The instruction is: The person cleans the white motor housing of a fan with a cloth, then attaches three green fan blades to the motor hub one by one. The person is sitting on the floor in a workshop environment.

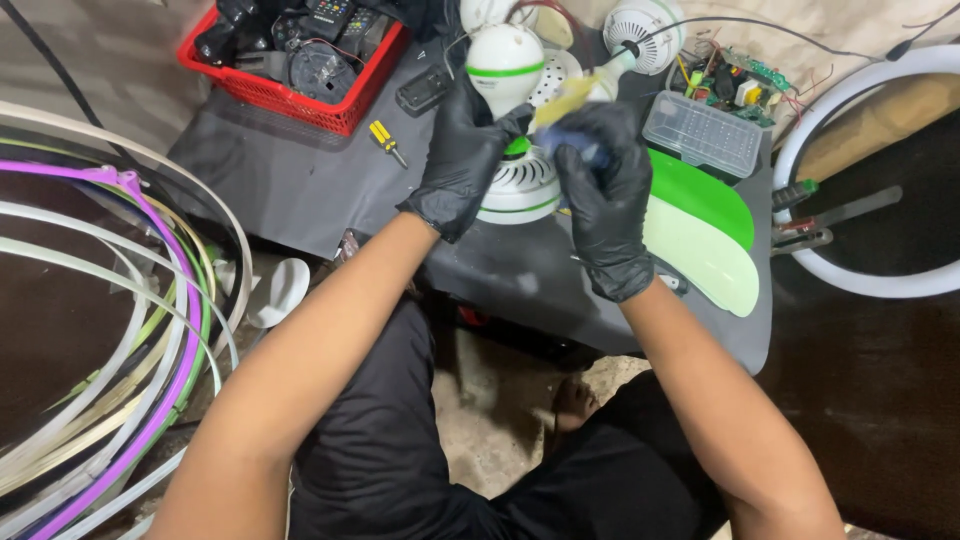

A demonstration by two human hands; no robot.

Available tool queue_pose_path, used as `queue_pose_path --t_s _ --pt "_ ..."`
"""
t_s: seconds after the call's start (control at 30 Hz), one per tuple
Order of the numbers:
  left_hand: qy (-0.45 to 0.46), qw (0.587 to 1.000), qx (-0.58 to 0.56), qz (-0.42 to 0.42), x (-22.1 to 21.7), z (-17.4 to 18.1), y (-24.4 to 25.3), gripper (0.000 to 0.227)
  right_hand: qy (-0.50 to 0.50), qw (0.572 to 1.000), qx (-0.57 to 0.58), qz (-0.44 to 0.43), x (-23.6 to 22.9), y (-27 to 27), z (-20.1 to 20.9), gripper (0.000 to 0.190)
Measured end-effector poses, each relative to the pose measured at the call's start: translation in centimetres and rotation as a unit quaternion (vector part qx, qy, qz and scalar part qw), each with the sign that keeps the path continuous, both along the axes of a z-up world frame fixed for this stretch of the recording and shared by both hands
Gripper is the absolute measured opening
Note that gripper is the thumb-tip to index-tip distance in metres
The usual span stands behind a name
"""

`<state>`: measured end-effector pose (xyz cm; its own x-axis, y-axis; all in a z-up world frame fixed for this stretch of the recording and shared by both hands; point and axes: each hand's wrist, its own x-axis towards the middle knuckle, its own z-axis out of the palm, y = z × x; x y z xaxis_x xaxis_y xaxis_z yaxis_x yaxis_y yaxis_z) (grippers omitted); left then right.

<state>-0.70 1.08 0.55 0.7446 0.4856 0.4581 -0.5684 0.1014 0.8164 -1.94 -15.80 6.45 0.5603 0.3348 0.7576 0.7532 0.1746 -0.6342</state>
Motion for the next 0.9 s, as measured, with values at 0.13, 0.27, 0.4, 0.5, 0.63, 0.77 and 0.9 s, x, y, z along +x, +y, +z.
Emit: queue_pose_path --t_s 0.13,0.27,0.4,0.5,0.63,0.77,0.9 --pt "0.014 0.987 0.158 -0.032 -1.9 1.5 -0.8 0.070 -0.078 0.995 -0.007 -0.053 0.9 0.1 -0.4 0.030" --pt "-0.010 0.969 0.246 0.015 -2.3 1.6 -1.3 0.061 -0.140 0.981 -0.066 -0.116 3.7 0.2 -3.7 0.038" --pt "0.021 0.988 0.156 -0.010 -1.9 1.1 -1.0 0.064 -0.136 0.986 -0.059 -0.079 4.3 -0.2 -4.9 0.059" --pt "0.049 0.986 0.160 0.021 -1.6 0.8 -0.4 0.066 -0.146 0.984 -0.069 -0.077 4.4 -0.5 -5.0 0.051" --pt "0.003 0.996 0.081 -0.027 -1.6 1.0 0.2 0.067 -0.119 0.983 -0.138 -0.013 4.0 -0.7 -4.0 0.049" --pt "0.086 0.987 0.130 -0.031 -3.0 2.1 0.7 0.060 -0.087 0.984 -0.153 0.016 3.3 -1.3 -1.9 0.048" --pt "0.072 0.987 0.141 -0.031 -2.5 1.1 1.1 0.070 -0.137 0.978 -0.155 -0.011 2.8 -1.7 -0.1 0.048"
